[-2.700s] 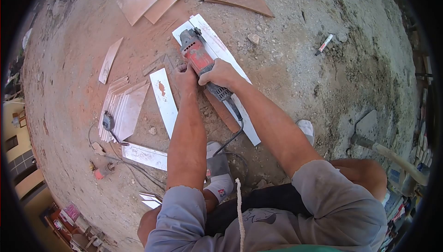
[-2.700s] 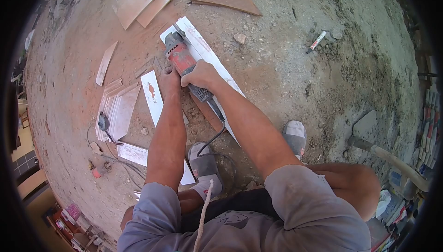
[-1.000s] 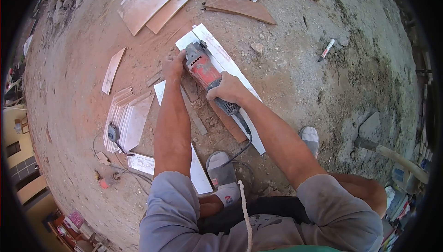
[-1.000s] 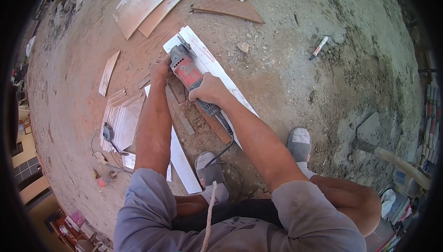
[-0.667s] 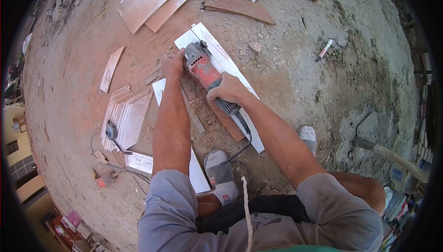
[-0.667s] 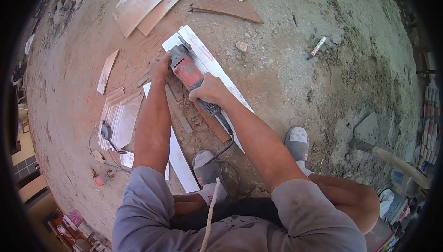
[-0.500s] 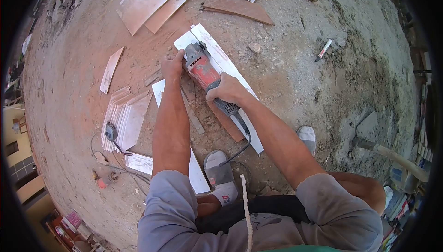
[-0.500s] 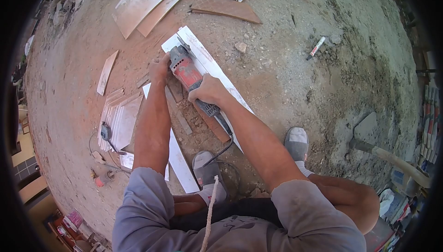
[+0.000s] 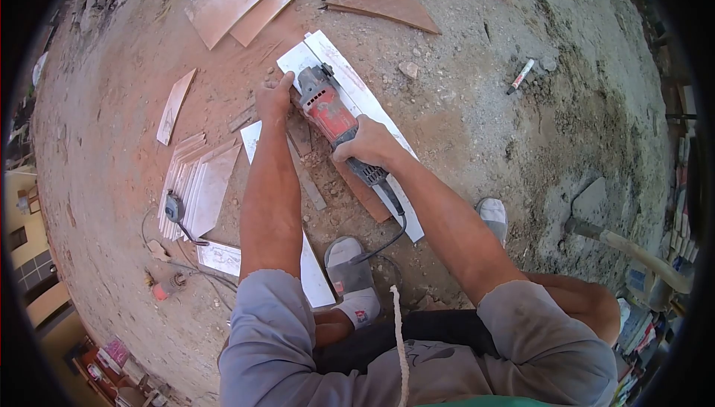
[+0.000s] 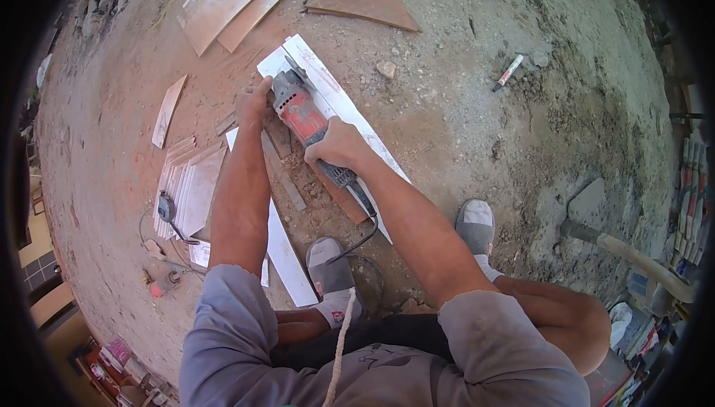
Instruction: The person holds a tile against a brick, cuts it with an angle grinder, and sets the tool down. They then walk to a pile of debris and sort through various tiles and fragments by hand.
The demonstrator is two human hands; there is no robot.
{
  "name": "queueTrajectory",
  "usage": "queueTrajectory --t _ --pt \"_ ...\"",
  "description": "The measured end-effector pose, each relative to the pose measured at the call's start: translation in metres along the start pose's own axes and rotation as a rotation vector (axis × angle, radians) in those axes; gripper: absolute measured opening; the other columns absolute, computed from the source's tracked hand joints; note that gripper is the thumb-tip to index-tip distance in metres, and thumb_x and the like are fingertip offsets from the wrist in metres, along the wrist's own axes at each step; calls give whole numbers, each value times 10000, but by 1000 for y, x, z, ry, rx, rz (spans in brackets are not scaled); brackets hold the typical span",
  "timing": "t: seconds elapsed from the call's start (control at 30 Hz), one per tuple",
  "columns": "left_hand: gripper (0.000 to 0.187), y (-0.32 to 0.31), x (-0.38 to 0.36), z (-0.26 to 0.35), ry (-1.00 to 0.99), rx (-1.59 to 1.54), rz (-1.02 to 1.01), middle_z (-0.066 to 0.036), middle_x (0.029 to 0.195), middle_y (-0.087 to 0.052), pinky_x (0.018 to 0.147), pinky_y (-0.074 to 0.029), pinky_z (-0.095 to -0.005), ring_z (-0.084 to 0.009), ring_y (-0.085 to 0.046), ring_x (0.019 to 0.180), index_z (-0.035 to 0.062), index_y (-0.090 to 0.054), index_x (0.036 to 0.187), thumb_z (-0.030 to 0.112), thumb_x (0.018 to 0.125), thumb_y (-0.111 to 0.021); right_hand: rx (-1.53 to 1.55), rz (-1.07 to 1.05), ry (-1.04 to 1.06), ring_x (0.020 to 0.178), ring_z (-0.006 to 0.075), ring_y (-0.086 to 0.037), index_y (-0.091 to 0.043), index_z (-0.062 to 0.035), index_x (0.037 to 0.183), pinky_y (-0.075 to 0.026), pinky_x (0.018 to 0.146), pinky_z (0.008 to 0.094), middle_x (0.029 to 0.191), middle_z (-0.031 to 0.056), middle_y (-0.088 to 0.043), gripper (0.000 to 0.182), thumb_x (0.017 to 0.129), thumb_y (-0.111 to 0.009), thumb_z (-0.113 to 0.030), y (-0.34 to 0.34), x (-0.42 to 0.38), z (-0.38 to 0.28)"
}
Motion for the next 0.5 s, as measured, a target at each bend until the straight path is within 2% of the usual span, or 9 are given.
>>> queueTrajectory --t 0.17,0.23,0.5 --pt "447 -3 7 -6 -35 34 2 -58 547 -605 474 -428 -305 -156 -564 487 41 -634 553 404 789 -745 4 -2 -1 972 388 -648 -539 161 1117 -520 846 369 1033 315 -637 852 505 -774 -383 -2 1 3" --pt "457 1 5 -1 -88 103 70 -49 525 -594 461 -418 -305 -157 -553 469 40 -636 540 407 792 -738 -6 -8 -6 975 388 -647 -539 159 1120 -520 846 369 1035 314 -637 853 506 -774 -384 -2 2 3" --pt "455 -2 14 -13 -62 71 46 -52 518 -590 458 -417 -303 -156 -544 458 31 -641 539 397 793 -735 -3 -19 -42 987 351 -637 -535 140 1150 -492 859 356 1070 282 -631 853 507 -772 -368 -2 -3 7"
Point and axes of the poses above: each hand's wrist, its own x-axis towards the middle knuckle, its own y-axis out of the back of the hand, z = x × y, the point moved 10 cm from there along x, towards the middle knuckle
